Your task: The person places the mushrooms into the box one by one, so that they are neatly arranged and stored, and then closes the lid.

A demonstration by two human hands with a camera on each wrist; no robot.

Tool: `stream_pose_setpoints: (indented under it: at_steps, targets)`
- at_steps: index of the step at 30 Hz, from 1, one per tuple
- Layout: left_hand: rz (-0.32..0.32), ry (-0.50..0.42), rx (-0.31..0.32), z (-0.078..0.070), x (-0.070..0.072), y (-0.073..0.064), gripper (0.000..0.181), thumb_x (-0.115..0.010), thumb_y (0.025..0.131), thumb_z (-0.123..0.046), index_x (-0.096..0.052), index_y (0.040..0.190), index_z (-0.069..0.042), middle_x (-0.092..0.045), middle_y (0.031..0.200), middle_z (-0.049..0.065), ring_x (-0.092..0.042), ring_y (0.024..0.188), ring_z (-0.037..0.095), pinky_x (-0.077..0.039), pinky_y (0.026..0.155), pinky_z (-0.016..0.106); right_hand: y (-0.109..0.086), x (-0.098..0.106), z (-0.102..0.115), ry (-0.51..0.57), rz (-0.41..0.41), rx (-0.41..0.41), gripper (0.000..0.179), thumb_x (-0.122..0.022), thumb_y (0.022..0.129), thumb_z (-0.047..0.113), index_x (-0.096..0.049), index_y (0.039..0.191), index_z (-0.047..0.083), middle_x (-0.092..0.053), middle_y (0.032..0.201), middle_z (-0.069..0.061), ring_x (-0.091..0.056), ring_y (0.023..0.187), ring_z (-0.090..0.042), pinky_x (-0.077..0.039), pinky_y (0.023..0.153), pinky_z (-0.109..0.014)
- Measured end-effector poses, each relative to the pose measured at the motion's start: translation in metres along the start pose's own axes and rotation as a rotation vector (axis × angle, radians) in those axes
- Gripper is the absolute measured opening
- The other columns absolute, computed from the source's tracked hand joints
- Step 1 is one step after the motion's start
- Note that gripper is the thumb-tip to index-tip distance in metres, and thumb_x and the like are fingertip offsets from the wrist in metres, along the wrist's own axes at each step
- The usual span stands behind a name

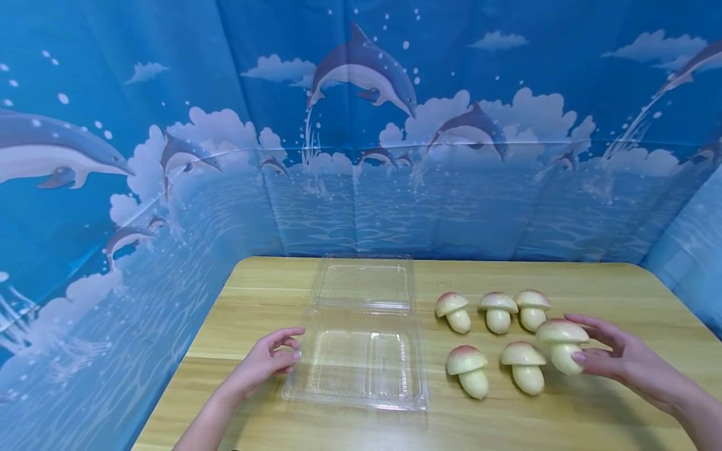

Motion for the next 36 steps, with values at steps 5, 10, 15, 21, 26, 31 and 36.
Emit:
stream_pose_setpoints:
  at_steps: [5,10,15,21,26,31,36]
  targets:
    - [-0.006,-0.002,0.005,-0.001,0.0,-0.001,0.056,-0.062,0.088,-0.01,-0.037,0.137,0.005,-0.044,0.105,0.01,-0.048,0.068,0.007,-0.045,0.063,0.019,0.009,-0.007,0.01,-0.005,0.036,-0.051,0.058,-0.044,0.096,-0.001,-0.03,0.143,0.03,-0.042,0.124,0.026,-0.056,0.103,-0.005,-0.052,0.077,-0.036]
    - [0.001,-0.004,-0.011,-0.005,-0.002,-0.001,0.056,-0.062,0.088,-0.007,-0.037,0.136,0.006,-0.044,0.103,0.01,-0.049,0.068,0.008,-0.045,0.063,0.019,0.018,-0.02,0.027,-0.028,0.035,-0.023,0.059,-0.045,0.095,-0.002,-0.026,0.146,0.021,-0.038,0.128,0.025,-0.055,0.103,-0.005,-0.053,0.078,-0.033]
    - [0.003,-0.007,-0.013,-0.005,-0.002,-0.001,0.055,-0.062,0.089,-0.007,-0.037,0.136,0.006,-0.044,0.103,0.01,-0.049,0.067,0.007,-0.045,0.062,0.019,0.028,-0.035,0.038,0.026,0.092,0.015,0.058,-0.044,0.094,-0.005,-0.031,0.143,0.023,-0.036,0.132,0.024,-0.055,0.105,-0.007,-0.052,0.079,-0.033]
    - [-0.001,-0.015,-0.007,-0.004,-0.001,-0.001,0.055,-0.061,0.089,-0.007,-0.037,0.136,0.006,-0.044,0.105,0.013,-0.049,0.068,0.007,-0.046,0.063,0.018,0.04,-0.051,0.044,0.102,0.192,-0.014,0.057,-0.042,0.096,-0.002,-0.03,0.144,0.025,-0.034,0.132,0.024,-0.051,0.11,-0.001,-0.051,0.082,-0.033]
    - [0.0,-0.026,-0.003,-0.003,-0.003,-0.001,0.056,-0.062,0.089,-0.007,-0.037,0.137,0.006,-0.044,0.105,0.014,-0.049,0.068,0.006,-0.046,0.063,0.018,0.046,-0.058,0.049,0.1,0.185,-0.036,0.057,-0.044,0.096,0.0,-0.024,0.147,0.018,-0.018,0.137,0.019,-0.048,0.111,0.004,-0.05,0.084,-0.037]
    - [0.0,-0.027,-0.002,-0.004,-0.002,0.0,0.056,-0.061,0.089,-0.007,-0.037,0.137,0.006,-0.045,0.104,0.012,-0.049,0.068,0.006,-0.045,0.063,0.018,0.051,-0.066,0.058,0.119,0.188,-0.026,0.059,-0.045,0.096,0.001,-0.02,0.148,0.013,-0.01,0.14,0.011,-0.048,0.11,0.004,-0.05,0.084,-0.04]
    - [-0.002,-0.03,0.005,-0.004,-0.001,0.0,0.054,-0.06,0.089,-0.005,-0.037,0.137,0.006,-0.045,0.103,0.011,-0.049,0.067,0.006,-0.045,0.062,0.018,0.059,-0.076,0.071,0.108,0.189,0.018,0.058,-0.046,0.095,0.0,-0.021,0.147,0.008,-0.017,0.138,0.0,-0.053,0.111,-0.01,-0.051,0.082,-0.041]
Point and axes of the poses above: each hand's wrist, its own y-axis towards the middle knuckle, its own x-axis out of the back of the hand, z = x × y, the point moved 5 cm from there along y, towards the middle knuckle
